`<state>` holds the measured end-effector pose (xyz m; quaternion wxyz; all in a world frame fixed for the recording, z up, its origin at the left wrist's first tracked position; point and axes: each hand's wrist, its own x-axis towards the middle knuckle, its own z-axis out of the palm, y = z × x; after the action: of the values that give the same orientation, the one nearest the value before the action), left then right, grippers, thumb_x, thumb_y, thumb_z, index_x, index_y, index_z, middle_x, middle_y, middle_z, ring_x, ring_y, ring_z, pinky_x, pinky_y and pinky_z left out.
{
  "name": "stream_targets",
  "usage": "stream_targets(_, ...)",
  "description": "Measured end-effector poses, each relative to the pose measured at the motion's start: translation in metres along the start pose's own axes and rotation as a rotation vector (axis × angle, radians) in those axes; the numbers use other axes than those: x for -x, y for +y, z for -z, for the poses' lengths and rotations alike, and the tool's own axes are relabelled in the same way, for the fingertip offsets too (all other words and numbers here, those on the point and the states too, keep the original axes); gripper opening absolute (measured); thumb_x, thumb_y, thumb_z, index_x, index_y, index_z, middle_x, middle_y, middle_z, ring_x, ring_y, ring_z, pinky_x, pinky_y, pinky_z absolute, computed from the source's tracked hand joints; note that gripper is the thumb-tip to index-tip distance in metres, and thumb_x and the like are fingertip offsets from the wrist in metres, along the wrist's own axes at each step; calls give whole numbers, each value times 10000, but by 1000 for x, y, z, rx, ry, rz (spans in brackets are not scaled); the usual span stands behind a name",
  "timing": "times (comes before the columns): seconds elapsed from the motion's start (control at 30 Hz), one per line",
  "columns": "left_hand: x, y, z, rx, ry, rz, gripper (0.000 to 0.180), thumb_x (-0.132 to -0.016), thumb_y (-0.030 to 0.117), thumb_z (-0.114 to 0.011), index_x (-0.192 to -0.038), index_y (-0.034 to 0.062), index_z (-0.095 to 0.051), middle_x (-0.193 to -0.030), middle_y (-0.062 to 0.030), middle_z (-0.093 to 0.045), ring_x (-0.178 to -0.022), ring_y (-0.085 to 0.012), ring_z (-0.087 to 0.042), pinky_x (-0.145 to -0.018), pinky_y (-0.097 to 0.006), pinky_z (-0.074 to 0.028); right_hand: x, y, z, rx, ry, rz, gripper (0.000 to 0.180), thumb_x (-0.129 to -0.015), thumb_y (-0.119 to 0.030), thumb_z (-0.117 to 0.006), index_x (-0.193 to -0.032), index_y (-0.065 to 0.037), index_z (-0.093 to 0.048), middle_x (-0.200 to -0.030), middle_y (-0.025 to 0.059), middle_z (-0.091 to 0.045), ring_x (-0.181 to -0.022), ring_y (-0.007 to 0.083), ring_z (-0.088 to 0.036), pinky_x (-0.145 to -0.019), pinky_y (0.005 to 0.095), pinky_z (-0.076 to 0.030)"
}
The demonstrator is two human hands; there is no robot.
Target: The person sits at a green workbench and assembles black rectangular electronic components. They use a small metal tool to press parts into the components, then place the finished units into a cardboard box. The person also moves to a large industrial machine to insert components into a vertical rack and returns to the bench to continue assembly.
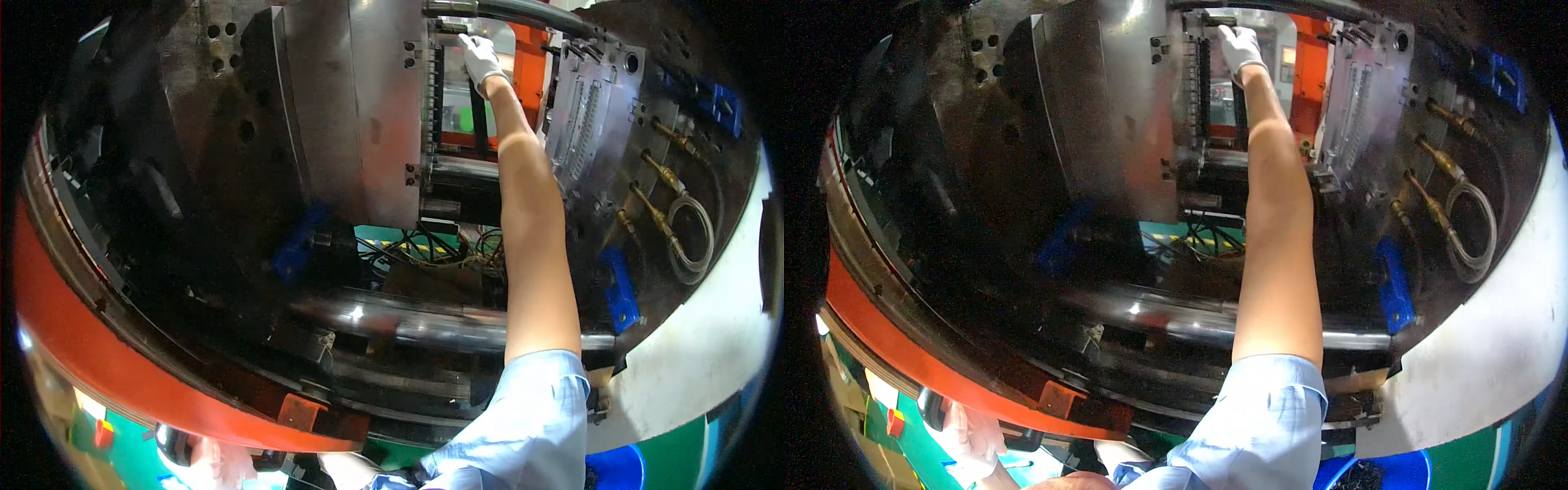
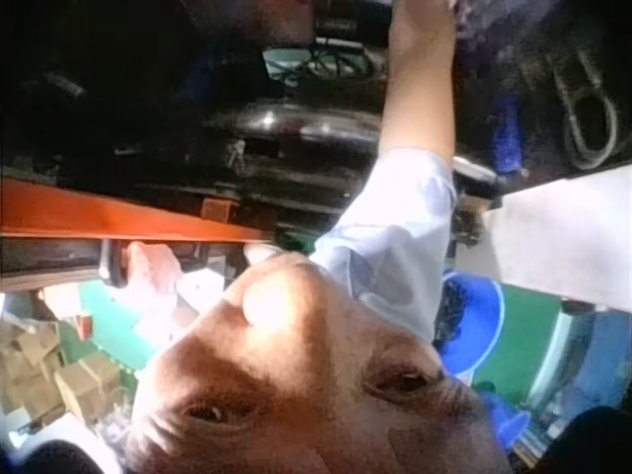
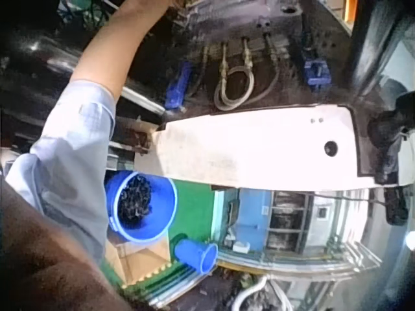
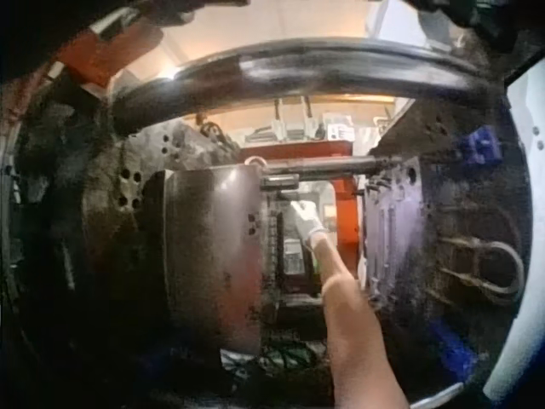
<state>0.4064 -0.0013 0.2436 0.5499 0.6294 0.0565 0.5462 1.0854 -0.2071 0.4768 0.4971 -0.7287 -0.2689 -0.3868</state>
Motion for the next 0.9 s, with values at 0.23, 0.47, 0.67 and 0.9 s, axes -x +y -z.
stream_targets(0.23,-1,3,0,-48,11,116,405,-943,150,-651,-1275,-27,-502,-1090,-115,-600,-979,-200,-557,-890,-406,-415,-3,-10,-42,280,-132,-122,710,-859,-619,-656,-1232,-15,-678,-1242,228,-680,-1191,360,-636,-1011,406,-491)
stream_targets(0.47,1,5,-3,-58,5,174,358,-945,139,-644,-1233,-21,-505,-997,-102,-588,-880,-188,-548,-801,-388,-416,-9,22,-56,80,-218,-106,675,-871,-570,-662,-1231,0,-660,-1198,229,-692,-1142,365,-651,-988,412,-490)
stream_targets(0.67,2,8,-7,-59,-16,201,318,-946,130,-639,-1198,-15,-508,-917,-90,-579,-794,-178,-540,-724,-373,-416,-13,31,-62,74,-229,-82,679,-875,-594,-660,-1239,-20,-664,-1185,225,-700,-1135,362,-656,-988,423,-489)
stream_targets(0.9,3,6,-14,-24,-53,224,273,-948,118,-633,-1157,-8,-512,-824,-76,-567,-694,-166,-531,-635,-355,-416,-18,27,-44,123,-203,-45,562,-905,-516,-646,-1183,-30,-694,-1112,201,-722,-1055,354,-673,-931,409,-495)
